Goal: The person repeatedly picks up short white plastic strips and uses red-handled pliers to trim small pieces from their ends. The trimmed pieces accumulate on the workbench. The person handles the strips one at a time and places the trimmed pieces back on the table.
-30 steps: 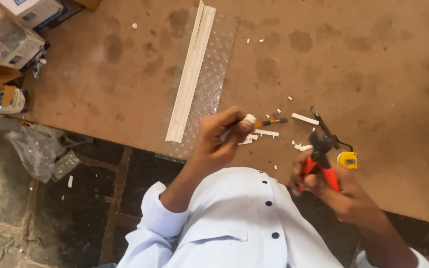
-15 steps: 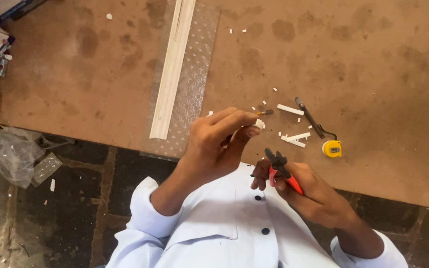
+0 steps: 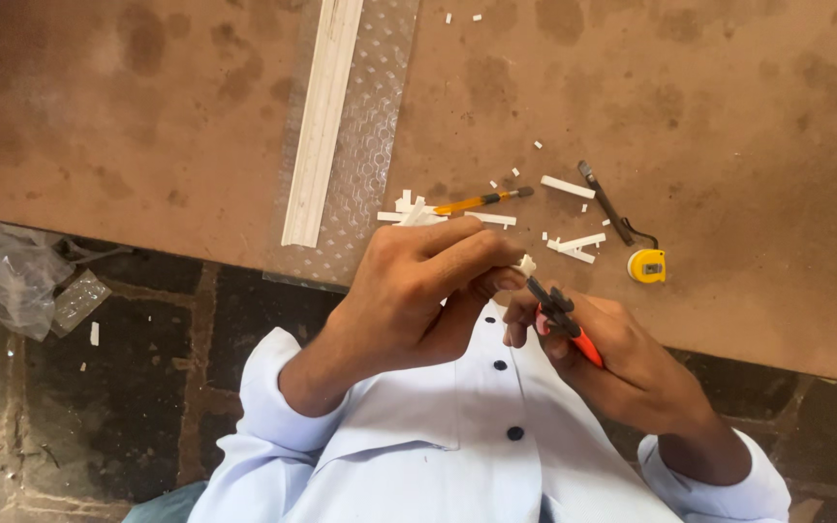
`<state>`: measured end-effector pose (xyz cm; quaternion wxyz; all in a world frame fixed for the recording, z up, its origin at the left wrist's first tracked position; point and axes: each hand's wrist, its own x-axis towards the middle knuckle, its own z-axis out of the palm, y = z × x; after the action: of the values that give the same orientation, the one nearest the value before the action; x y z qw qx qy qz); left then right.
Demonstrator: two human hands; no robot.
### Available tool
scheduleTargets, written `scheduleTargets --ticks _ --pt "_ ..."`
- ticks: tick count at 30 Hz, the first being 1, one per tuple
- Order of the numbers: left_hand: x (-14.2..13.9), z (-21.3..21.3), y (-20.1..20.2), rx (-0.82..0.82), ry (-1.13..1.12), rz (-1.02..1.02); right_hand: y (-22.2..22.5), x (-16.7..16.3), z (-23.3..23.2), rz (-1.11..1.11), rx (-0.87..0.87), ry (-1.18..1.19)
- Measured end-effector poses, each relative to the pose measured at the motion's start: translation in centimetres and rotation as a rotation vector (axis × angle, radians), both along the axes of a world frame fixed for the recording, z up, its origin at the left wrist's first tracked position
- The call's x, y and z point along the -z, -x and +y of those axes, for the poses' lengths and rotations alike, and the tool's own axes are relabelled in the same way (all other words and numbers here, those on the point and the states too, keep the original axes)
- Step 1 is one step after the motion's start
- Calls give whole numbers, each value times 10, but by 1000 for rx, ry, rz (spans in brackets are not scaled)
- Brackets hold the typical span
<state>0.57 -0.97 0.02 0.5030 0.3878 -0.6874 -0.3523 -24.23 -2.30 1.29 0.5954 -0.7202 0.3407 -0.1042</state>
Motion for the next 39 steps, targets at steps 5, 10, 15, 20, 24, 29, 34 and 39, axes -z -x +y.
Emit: scheduleTargets --ticks 5,10,15,20,24,29,34,39 --pt "0 0 0 31 -14 46 4 1 2 3 -13 -7" --pt "-3 1 2 38 -23 52 3 0 3 2 -20 41" --pt "-11 3 0 10 6 -49 -3 -5 3 77 22 3" --pt "-16 7 -5 9 -6 -137 -4 -2 6 39 16 20" --pt "-16 9 -7 57 -31 -152 3 4 10 11 -7 35" --pt "-15 12 -5 60 0 -176 9 7 16 91 11 51" --pt "-15 18 -8 44 35 -184 7 6 19 126 49 176" --pt "-14 20 -5 -8 88 -150 5 3 24 124 91 155"
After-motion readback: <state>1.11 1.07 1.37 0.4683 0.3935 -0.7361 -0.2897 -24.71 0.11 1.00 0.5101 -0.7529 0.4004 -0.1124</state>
